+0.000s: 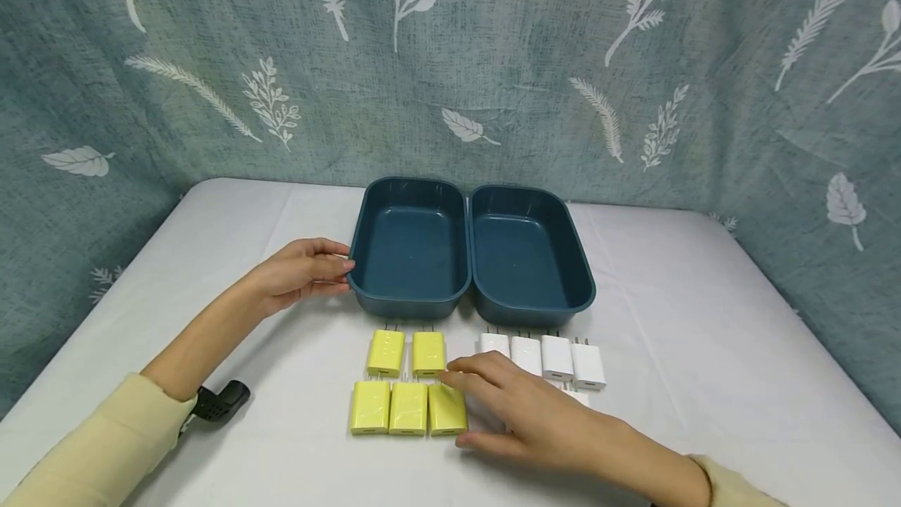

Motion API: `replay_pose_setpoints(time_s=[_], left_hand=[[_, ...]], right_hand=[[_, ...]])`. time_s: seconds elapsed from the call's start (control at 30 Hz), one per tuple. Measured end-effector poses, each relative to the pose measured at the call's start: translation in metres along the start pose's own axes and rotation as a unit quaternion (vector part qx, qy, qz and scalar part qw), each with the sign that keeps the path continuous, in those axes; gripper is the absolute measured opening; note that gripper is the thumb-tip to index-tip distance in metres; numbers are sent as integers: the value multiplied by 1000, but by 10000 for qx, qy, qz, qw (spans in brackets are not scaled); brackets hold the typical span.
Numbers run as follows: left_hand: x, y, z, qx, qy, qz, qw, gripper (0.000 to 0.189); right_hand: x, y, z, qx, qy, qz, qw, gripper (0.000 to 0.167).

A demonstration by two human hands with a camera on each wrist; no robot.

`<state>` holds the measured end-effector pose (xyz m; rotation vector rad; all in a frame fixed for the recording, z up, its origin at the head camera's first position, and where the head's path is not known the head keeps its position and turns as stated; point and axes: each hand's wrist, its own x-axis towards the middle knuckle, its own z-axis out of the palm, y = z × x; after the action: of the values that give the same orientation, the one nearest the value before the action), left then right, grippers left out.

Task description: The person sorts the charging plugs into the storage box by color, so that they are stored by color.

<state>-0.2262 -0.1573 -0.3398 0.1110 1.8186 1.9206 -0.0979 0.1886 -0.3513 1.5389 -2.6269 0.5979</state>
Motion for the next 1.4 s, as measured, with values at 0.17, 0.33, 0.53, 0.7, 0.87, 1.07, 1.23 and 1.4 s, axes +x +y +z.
replay_pose_setpoints(time_s=[0.17, 0.33, 0.53, 0.7, 0.87, 1.07, 1.23, 1.4], left_hand=[[0, 0, 0, -19, 19, 15, 10000, 45], [1, -1, 1, -23, 58, 12, 10000, 45], [1, -2, 0, -72, 55, 23, 10000, 44], [0, -3, 1, -94, 63, 19, 9999, 44], [0, -1, 2, -110, 83, 1, 9999, 46], [0, 0, 1, -61, 80, -34, 9999, 46], [-1, -1, 1, -48, 73, 32, 10000, 40], [-2, -1, 2, -16, 84, 70, 9999, 36]], right_hand=[[-2, -1, 6, -8, 25, -171, 9998, 49], [-3, -2, 9, 28, -40, -145, 9999, 41], [-3, -1, 11, 122, 51, -133, 9998, 40], [-5, -1, 13, 227, 119, -74, 9996, 39], [-7, -1, 14, 385, 216, -74, 9990, 39], [-8, 0, 13, 412, 401, -248, 9980, 40], [-10, -1, 8, 494, 403, -171, 9978, 42], [-10, -2, 3, 522, 504, -183, 9972, 44]])
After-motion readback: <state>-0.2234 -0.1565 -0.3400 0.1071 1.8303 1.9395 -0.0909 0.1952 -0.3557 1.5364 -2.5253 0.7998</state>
